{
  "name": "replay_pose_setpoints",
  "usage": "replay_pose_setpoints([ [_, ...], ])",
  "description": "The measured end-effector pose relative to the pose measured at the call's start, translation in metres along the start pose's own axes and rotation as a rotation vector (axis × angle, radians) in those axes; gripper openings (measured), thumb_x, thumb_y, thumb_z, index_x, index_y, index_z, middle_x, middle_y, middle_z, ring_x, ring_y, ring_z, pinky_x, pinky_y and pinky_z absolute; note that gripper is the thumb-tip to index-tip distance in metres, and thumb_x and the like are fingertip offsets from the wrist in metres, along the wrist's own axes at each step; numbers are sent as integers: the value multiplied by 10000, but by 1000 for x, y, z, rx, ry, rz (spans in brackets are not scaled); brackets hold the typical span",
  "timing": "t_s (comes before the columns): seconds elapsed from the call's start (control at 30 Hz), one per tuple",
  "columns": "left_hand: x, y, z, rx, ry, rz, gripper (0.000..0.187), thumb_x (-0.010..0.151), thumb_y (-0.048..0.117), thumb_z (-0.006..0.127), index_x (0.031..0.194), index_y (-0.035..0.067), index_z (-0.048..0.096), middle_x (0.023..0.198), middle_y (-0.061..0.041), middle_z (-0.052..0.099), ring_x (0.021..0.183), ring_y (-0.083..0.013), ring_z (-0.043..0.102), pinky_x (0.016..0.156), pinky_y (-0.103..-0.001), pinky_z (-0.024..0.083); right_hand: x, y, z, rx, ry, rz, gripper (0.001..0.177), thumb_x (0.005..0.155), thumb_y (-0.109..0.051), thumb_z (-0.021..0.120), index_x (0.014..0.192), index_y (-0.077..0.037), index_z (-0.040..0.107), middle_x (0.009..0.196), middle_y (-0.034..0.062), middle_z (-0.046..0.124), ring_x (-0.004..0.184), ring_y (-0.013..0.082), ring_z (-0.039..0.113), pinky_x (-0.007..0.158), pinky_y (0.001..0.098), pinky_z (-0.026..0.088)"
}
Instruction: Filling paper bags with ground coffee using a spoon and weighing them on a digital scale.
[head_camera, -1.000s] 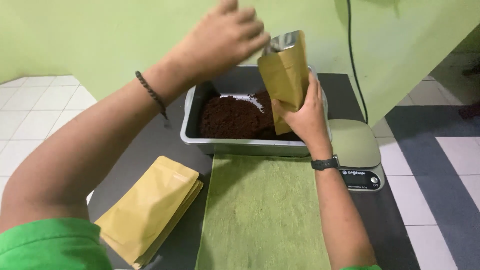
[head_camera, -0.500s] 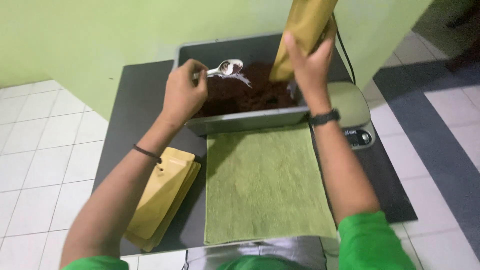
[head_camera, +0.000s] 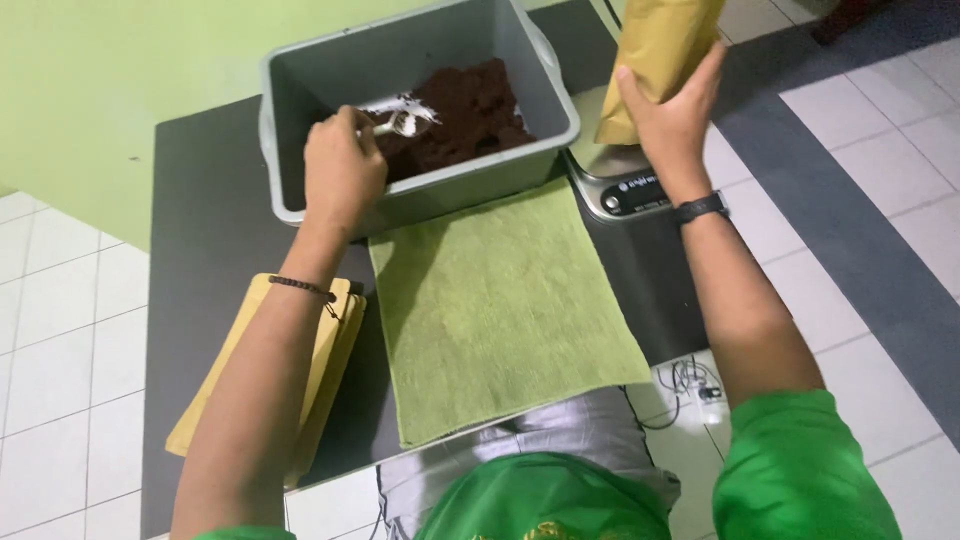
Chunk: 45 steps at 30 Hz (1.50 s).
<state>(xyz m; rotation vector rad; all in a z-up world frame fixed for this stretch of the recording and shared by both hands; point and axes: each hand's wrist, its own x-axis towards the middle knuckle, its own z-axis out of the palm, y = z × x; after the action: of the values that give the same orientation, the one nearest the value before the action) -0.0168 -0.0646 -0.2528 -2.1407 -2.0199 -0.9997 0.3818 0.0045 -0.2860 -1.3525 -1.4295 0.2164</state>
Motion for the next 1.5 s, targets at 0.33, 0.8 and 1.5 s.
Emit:
replay_pose_setpoints([
  [0.33, -1, 7, -8, -118, -101, -201, 185, 987, 69, 466, 1013, -3, 633, 962, -172, 683, 811, -302, 621, 658, -434, 500, -14, -2, -8, 48, -88, 27, 1072, 922, -417, 938, 1536, -82, 126, 1572, 270, 355, 1466, 399, 371, 1190, 512, 354],
  [0.8, -3, 3, -7, -110, -95, -226, 253, 951, 97, 495, 1032, 5, 715, 1009, -186, 735, 818, -315, 673, 677, -436, 542, 27, 102, -63, 363, 897, 523, 811, 768, -720, 332, 1000, -23, 677, 1031, 179, 716, 990, 342, 655, 890, 423, 498],
  [1.5, -2, 3, -7, -59, -121, -294, 251, 985, 99, 509, 1125, -6, 689, 1080, -196, 717, 755, -304, 657, 607, -441, 545, 4, 69, -23, 48, 167, -222, 872, 1110, -513, 708, 1636, -272, 56, 1634, 101, 398, 1464, 333, 530, 1163, 489, 447],
])
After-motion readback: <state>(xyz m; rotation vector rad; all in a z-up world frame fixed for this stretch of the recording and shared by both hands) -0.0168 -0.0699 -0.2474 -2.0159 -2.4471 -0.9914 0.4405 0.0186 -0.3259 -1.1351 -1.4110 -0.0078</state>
